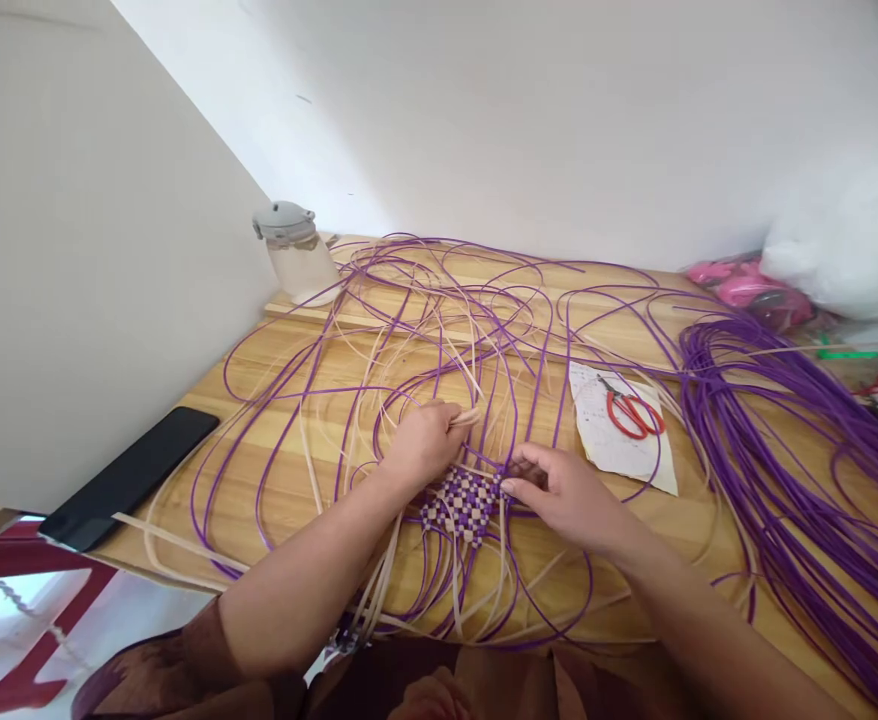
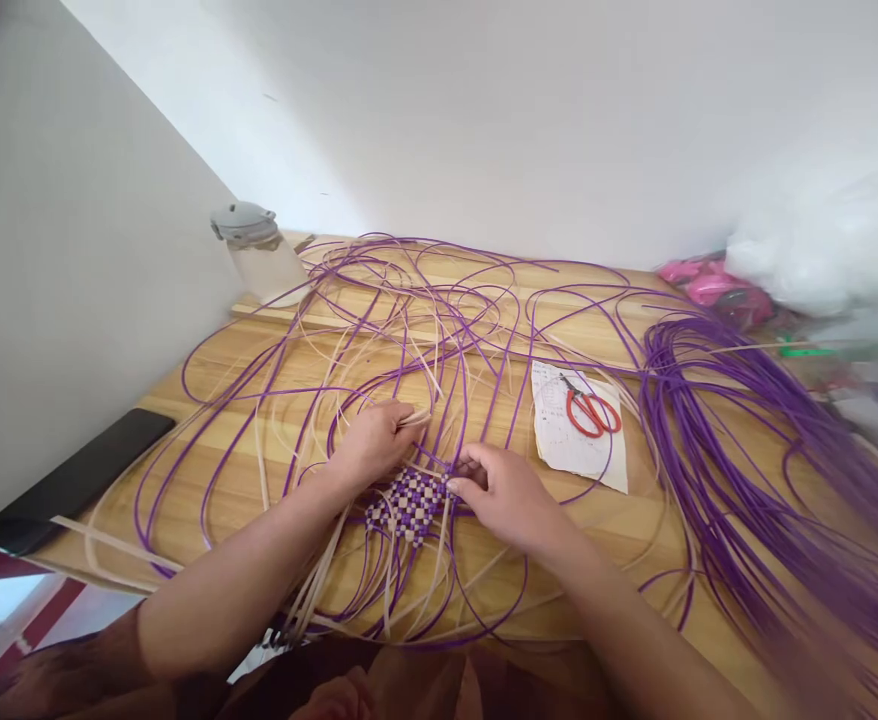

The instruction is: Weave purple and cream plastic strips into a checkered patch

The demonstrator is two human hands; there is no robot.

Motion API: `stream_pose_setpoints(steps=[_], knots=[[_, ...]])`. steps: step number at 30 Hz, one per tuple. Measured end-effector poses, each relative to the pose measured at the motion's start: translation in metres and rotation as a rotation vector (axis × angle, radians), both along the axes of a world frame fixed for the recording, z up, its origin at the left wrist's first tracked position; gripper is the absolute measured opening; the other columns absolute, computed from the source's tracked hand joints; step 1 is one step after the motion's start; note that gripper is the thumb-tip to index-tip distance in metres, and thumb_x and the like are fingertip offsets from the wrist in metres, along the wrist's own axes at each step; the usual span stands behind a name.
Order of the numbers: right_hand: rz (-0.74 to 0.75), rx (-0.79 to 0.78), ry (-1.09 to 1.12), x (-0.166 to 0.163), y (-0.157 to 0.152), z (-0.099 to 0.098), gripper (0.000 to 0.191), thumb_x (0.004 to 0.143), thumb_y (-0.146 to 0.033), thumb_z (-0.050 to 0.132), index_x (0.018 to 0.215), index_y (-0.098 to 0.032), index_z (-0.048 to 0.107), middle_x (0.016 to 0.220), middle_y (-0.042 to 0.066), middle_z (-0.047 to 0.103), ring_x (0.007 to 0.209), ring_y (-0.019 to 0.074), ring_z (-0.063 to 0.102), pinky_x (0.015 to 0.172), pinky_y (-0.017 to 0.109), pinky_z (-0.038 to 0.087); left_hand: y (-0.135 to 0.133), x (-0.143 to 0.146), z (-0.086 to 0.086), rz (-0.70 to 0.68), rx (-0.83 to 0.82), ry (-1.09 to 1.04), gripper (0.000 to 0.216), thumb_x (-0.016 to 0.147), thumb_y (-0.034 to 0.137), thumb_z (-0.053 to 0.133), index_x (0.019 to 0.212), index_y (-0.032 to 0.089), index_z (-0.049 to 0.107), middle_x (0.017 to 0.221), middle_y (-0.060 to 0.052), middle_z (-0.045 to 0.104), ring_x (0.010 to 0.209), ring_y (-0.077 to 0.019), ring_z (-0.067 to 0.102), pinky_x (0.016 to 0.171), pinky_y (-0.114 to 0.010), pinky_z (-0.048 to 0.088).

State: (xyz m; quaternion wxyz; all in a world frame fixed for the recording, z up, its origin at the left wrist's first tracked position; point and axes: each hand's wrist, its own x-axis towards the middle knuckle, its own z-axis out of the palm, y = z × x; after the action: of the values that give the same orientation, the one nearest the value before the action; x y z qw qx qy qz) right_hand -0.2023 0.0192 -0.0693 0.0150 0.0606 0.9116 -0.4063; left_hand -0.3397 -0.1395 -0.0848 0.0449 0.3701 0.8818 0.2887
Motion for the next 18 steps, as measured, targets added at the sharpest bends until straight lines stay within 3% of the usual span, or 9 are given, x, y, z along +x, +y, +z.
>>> stream_pose_setpoints(steps=[5,9,14,18], knots=[[-0.074,0.239,0.165,0.011,-0.004,0.001,0.011,0.082,-0.023,0.057,0.072,-0.019,0.057,0.078,0.003,0.060,0.075,0.0165,0.055,0.069,0.027,0.038,0.003,0.016,0.003,-0.261,0.172,-0.084,0.027,0.090,0.024,0.043,0.068,0.017,0.057,0.068,-0.001,0.058,0.067,-0.0124,0.052,0.064,-0.022,0.033],[-0.110,0.379,0.177,0.008,-0.009,0.000,0.015,0.086,-0.025,0.052,0.072,-0.020,0.050,0.073,0.003,0.057,0.069,0.0167,0.052,0.063,0.027,0.034,0.005,0.025,0.002,-0.390,0.222,-0.275,0.019,0.085,0.030,0.056,0.075,0.017,0.065,0.070,0.001,0.063,0.067,-0.0115,0.057,0.061,-0.020,0.035],[0.000,0.265,0.059,0.012,-0.007,-0.006,0.020,0.090,-0.030,0.047,0.072,-0.021,0.045,0.061,-0.002,0.052,0.056,0.0138,0.048,0.054,0.026,0.031,0.007,0.024,-0.002,-0.395,0.176,-0.311,0.018,0.083,0.024,0.055,0.074,0.018,0.069,0.071,0.000,0.066,0.069,-0.0130,0.059,0.063,-0.020,0.036],[0.050,0.229,-0.016,0.021,0.006,-0.008,0.022,0.091,-0.031,0.047,0.070,-0.021,0.047,0.059,-0.003,0.052,0.054,0.0132,0.047,0.054,0.025,0.032,0.007,0.019,-0.001,-0.355,0.122,-0.385,0.024,0.082,0.033,0.057,0.071,0.016,0.069,0.065,0.001,0.064,0.064,-0.0132,0.056,0.058,-0.021,0.036]])
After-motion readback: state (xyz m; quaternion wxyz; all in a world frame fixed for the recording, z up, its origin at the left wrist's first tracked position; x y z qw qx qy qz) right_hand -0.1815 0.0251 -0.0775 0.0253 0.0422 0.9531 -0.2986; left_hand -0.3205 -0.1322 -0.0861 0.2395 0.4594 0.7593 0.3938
